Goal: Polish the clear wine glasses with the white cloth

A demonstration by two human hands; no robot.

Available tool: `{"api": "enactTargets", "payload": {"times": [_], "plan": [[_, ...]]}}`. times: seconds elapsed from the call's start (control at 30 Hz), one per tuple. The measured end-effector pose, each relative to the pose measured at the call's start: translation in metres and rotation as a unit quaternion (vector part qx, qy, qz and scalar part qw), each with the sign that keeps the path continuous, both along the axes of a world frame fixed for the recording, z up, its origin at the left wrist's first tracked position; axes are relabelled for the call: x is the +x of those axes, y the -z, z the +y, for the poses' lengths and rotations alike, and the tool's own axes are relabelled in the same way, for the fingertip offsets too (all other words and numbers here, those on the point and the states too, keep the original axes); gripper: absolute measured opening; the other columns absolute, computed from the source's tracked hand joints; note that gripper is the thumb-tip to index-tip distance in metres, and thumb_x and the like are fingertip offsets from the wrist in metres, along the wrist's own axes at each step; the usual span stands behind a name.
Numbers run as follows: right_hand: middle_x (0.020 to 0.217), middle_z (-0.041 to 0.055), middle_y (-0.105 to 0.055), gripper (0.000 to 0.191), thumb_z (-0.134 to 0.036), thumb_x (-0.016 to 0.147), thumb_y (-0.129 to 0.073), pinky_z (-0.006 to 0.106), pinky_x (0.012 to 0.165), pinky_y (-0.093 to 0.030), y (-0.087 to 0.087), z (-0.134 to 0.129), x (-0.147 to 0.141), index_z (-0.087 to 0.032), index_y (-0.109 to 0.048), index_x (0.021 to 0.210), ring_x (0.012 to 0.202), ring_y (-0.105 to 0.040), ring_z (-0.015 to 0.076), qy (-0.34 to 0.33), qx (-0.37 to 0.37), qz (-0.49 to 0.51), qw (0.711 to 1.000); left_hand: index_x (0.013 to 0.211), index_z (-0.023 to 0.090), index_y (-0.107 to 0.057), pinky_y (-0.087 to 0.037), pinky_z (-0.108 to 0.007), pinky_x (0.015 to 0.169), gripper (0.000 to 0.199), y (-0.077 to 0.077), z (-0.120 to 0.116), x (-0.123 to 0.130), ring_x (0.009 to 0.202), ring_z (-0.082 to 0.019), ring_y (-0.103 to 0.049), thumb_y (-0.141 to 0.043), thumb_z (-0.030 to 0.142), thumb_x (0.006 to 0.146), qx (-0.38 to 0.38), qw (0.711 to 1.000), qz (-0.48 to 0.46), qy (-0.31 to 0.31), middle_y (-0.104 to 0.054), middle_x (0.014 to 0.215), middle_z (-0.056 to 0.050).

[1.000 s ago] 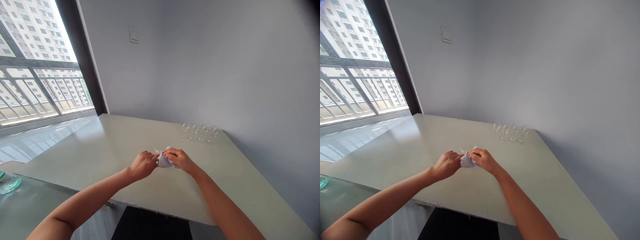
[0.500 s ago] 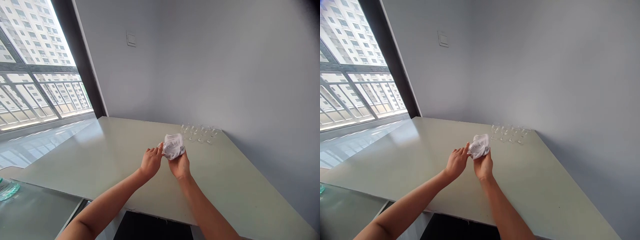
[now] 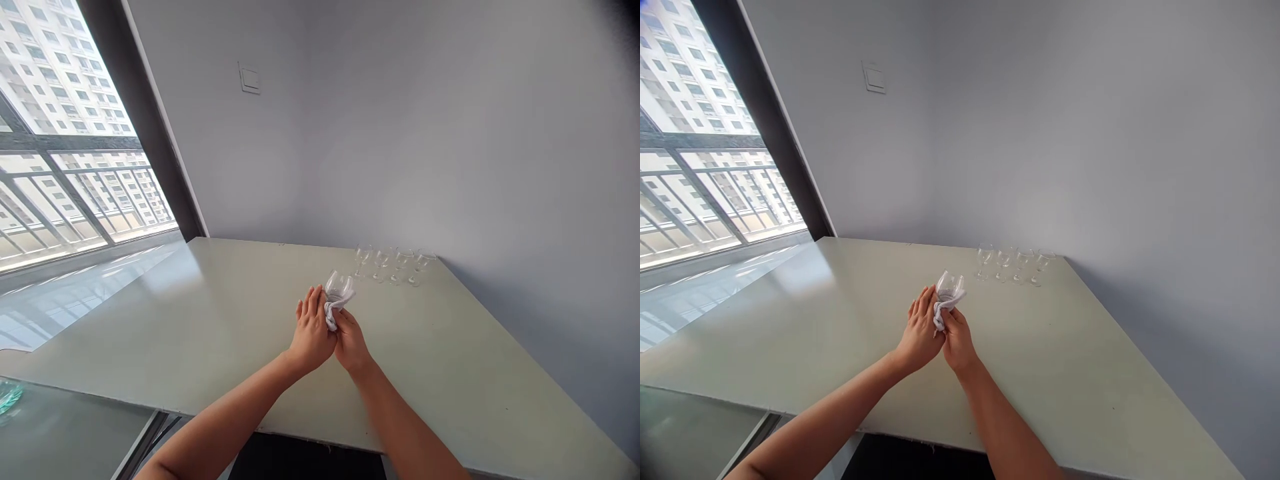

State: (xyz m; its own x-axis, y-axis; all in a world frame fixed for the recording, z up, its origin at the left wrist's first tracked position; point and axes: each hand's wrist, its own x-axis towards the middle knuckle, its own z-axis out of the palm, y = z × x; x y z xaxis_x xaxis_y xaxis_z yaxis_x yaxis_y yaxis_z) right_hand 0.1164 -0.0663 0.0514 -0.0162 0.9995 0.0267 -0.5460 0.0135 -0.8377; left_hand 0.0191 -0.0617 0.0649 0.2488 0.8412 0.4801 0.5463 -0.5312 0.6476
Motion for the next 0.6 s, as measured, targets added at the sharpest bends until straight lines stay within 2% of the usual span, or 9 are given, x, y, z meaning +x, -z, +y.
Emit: {"api": "enactTargets", "payload": {"times": [0.07,0.1,0.2,0.27,0.33,0.4,0.47,0.53,0.6], "plan": [[0.084,0.0036,-0.063,0.022,-0.038,0.072,-0.059,0.032,0.072,-0.046,0.000,0.001,0.003,-0.019,-0.060,0.083,0.084,-0.057,0.0195,-0.014,-0.027,0.020,0.999,0.128,0.020,-0.037,-0.023,-0.045,0.101,0.061,-0.007,0.003,-0.010,0.125,-0.030,-0.028,-0.055,0.018,0.070,-0.122,0.985,-0.084,0.094,-0.035,0.134,-0.012],[0.082,0.0034,-0.063,0.021,-0.037,0.072,-0.058,0.032,0.071,-0.046,-0.001,0.001,0.004,-0.019,-0.060,0.081,0.082,-0.057,0.0196,-0.025,-0.037,0.035,0.998,0.126,0.019,-0.039,-0.029,-0.042,0.097,0.057,-0.011,0.007,-0.015,0.120,-0.029,-0.035,-0.055,0.023,0.072,-0.192,0.962,-0.139,0.139,-0.040,0.130,-0.011],[0.081,0.0036,-0.062,0.020,-0.036,0.072,-0.055,0.035,0.065,-0.047,-0.004,-0.003,0.004,-0.019,-0.061,0.082,0.078,-0.057,0.0201,-0.077,-0.056,0.076,0.992,0.122,0.017,-0.041,-0.041,-0.035,0.082,0.050,-0.023,0.022,-0.027,0.102,-0.025,-0.051,-0.052,0.035,0.078,-0.355,0.860,-0.294,0.220,-0.053,0.116,-0.012],[0.074,0.0035,-0.061,0.019,-0.035,0.070,-0.056,0.035,0.061,-0.047,-0.004,-0.005,0.002,-0.019,-0.060,0.078,0.071,-0.056,0.0195,-0.103,-0.070,0.086,0.989,0.123,0.017,-0.039,-0.043,-0.033,0.076,0.055,-0.028,0.032,-0.030,0.095,-0.023,-0.055,-0.057,0.037,0.075,-0.409,0.805,-0.344,0.257,-0.054,0.114,-0.014],[0.063,0.0019,-0.056,0.016,-0.034,0.067,-0.058,0.034,0.057,-0.045,-0.002,-0.006,0.002,-0.019,-0.057,0.067,0.061,-0.052,0.0174,-0.115,-0.089,0.077,0.986,0.124,0.018,-0.038,-0.042,-0.032,0.074,0.061,-0.029,0.038,-0.031,0.091,-0.022,-0.056,-0.064,0.033,0.071,-0.428,0.775,-0.363,0.292,-0.053,0.117,-0.016],[0.058,0.0002,-0.051,0.019,-0.036,0.066,-0.058,0.031,0.053,-0.042,0.000,-0.005,0.005,-0.018,-0.053,0.062,0.056,-0.048,0.0149,-0.124,-0.095,0.050,0.986,0.120,0.018,-0.040,-0.042,-0.032,0.074,0.061,-0.026,0.042,-0.030,0.091,-0.022,-0.056,-0.068,0.029,0.067,-0.414,0.773,-0.374,0.303,-0.052,0.119,-0.016],[0.057,-0.0009,-0.048,0.022,-0.038,0.068,-0.057,0.029,0.052,-0.038,0.001,-0.001,0.010,-0.018,-0.050,0.062,0.053,-0.045,0.0130,-0.128,-0.071,-0.009,0.989,0.114,0.017,-0.045,-0.041,-0.032,0.076,0.057,-0.020,0.044,-0.029,0.094,-0.023,-0.055,-0.071,0.027,0.064,-0.386,0.792,-0.381,0.281,-0.052,0.119,-0.016],[0.058,-0.0011,-0.048,0.021,-0.038,0.071,-0.055,0.027,0.051,-0.035,0.001,0.003,0.014,-0.018,-0.049,0.064,0.053,-0.044,0.0123,-0.114,-0.036,-0.118,0.986,0.110,0.017,-0.045,-0.041,-0.034,0.079,0.057,-0.012,0.045,-0.027,0.097,-0.024,-0.054,-0.073,0.026,0.061,-0.364,0.814,-0.388,0.235,-0.053,0.117,-0.015],[0.059,-0.0008,-0.050,0.017,-0.035,0.073,-0.051,0.026,0.051,-0.033,0.000,0.005,0.014,-0.019,-0.050,0.067,0.052,-0.044,0.0126,-0.065,-0.006,-0.288,0.955,0.110,0.017,-0.044,-0.040,-0.036,0.083,0.059,-0.005,0.044,-0.024,0.100,-0.024,-0.053,-0.074,0.026,0.060,-0.346,0.829,-0.400,0.183,-0.053,0.116,-0.014]]}}
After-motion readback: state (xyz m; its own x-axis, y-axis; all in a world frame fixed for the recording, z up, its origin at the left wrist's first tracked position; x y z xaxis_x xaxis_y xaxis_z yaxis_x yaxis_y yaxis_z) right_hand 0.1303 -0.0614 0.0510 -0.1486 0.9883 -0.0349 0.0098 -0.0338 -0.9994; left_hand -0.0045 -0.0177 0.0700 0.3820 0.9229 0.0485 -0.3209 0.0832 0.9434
